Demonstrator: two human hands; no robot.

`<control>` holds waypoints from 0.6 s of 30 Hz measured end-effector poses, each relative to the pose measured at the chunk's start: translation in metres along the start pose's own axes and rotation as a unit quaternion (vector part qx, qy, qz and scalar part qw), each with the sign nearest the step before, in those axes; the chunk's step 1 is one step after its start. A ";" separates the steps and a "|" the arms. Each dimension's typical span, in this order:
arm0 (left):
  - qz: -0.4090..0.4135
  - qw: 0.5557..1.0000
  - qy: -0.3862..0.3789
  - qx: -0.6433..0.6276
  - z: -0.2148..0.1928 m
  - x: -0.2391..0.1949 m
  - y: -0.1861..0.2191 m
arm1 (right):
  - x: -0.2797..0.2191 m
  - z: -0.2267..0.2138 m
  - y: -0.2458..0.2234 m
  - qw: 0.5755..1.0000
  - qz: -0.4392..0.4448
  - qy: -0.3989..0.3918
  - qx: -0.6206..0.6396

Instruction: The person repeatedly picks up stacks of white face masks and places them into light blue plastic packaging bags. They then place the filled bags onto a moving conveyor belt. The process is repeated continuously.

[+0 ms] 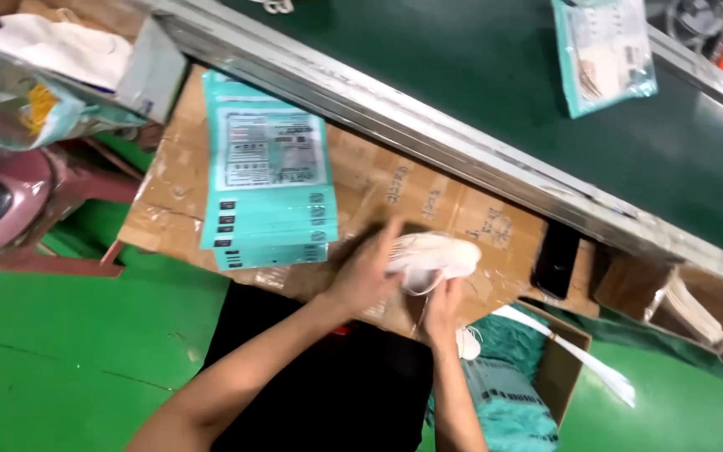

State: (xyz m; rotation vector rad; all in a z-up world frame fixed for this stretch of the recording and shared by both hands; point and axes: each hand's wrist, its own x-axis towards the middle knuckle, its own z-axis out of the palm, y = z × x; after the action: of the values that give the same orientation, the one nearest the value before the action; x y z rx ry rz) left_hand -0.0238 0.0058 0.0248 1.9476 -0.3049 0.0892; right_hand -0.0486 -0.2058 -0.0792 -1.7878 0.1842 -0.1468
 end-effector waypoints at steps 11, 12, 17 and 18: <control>0.043 0.934 0.003 0.356 -0.184 0.015 -0.024 | 0.017 0.014 -0.060 0.996 -0.036 0.053 -0.060; -0.024 0.929 -0.041 0.366 -0.189 0.025 -0.031 | 0.020 0.013 -0.064 0.996 -0.030 0.071 -0.044; 0.073 0.918 -0.114 0.372 -0.198 0.057 -0.246 | 0.003 0.066 -0.001 0.990 -0.063 0.124 0.005; 0.090 0.920 -0.149 0.350 -0.204 0.056 -0.312 | -0.003 0.081 -0.019 0.995 -0.063 0.053 0.059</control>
State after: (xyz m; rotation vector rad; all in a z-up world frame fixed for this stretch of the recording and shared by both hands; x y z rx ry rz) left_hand 0.1255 0.2955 -0.1647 2.6462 -0.7322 0.0191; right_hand -0.0348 -0.1232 -0.0786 -1.6755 0.1364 -0.3372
